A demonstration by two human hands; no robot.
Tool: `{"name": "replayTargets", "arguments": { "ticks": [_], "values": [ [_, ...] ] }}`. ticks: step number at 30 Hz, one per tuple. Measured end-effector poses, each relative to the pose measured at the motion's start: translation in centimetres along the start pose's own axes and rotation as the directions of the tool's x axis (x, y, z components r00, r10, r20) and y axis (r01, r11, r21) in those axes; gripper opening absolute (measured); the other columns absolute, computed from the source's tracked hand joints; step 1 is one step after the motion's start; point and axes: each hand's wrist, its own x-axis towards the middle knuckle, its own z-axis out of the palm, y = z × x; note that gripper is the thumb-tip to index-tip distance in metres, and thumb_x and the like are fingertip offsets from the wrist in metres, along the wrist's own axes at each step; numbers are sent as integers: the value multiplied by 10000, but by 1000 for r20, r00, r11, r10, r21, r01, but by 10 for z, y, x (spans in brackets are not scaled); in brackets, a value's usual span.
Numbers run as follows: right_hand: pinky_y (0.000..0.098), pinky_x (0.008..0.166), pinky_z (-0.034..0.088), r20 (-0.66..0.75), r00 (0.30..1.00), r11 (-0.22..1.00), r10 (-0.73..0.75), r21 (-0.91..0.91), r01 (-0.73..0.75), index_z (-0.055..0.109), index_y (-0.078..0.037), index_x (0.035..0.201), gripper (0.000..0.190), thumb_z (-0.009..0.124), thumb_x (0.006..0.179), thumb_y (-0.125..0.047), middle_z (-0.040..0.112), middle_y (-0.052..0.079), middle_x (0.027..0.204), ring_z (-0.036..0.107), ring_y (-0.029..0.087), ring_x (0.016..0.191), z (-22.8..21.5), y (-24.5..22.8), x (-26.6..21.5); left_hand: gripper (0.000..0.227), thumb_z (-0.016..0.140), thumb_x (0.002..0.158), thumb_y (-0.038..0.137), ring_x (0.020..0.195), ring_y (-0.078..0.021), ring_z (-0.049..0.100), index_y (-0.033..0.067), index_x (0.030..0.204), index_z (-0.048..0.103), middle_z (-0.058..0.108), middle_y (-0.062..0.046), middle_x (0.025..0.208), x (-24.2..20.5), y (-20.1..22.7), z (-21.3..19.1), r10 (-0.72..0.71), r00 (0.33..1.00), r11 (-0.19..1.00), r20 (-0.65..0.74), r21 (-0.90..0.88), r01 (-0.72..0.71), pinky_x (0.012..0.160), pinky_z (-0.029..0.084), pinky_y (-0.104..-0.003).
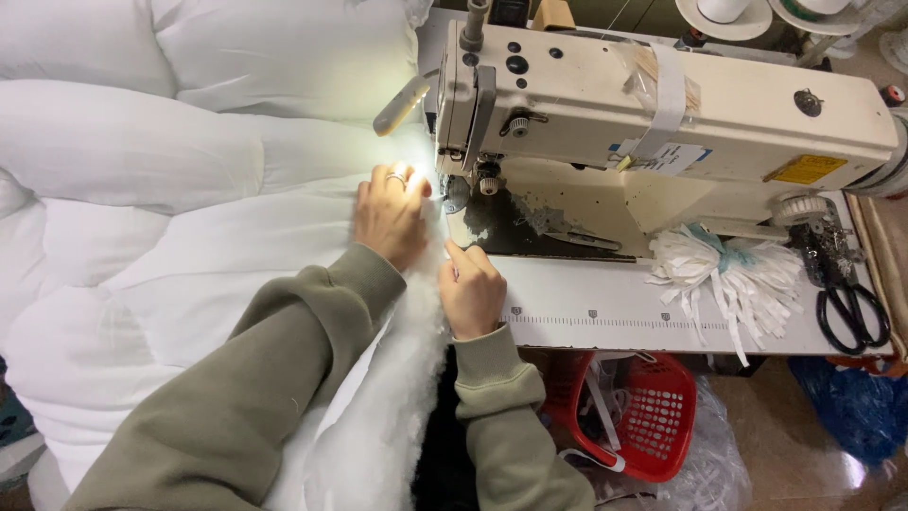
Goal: Sewing the edges of a white quilted fabric using an industrial sewing machine and adjusting the seam with a small tool.
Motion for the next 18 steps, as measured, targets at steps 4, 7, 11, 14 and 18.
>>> {"name": "replayTargets", "arguments": {
  "ticks": [4,7,11,14,18],
  "values": [
    [377,572,561,44,999,1000,22,-17,-21,819,-232,1014,301,675,766,-139,590,17,689,692,263,662,-2,-4,3,250,682,757,145,936,-233,600,226,983,614,571,1,869,2,5,-2,131,991,976,-14,176,-126,722,518,-365],
    [373,582,559,92,994,996,60,63,-66,824,-246,986,275,679,772,-153,602,21,672,695,264,664,-2,-8,3,288,682,715,123,914,-245,629,207,982,618,598,-5,849,-1,-19,20,39,999,991,21,130,-41,713,543,-380],
    [275,647,572,364,910,907,196,285,-309,832,-322,997,272,726,781,-197,679,-38,787,687,126,674,-17,-21,11,294,626,691,83,869,-322,676,177,968,643,639,-63,826,-13,-53,10,-161,984,980,81,-104,169,749,553,-453],
    [417,887,587,580,788,543,208,601,-586,658,-110,1383,628,821,803,-285,710,216,1154,689,267,1048,-39,-40,37,284,652,693,69,978,-373,680,141,963,699,684,-141,905,-33,-53,-45,-361,916,798,174,-450,400,851,538,-459],
    [466,914,582,521,809,549,273,606,-575,654,-27,1334,615,853,829,-316,673,312,1254,675,419,1156,-17,-50,45,289,660,696,26,983,-337,685,143,954,724,701,-127,908,-52,-63,-53,-425,883,651,199,-611,451,866,535,-404]
  ]
}}
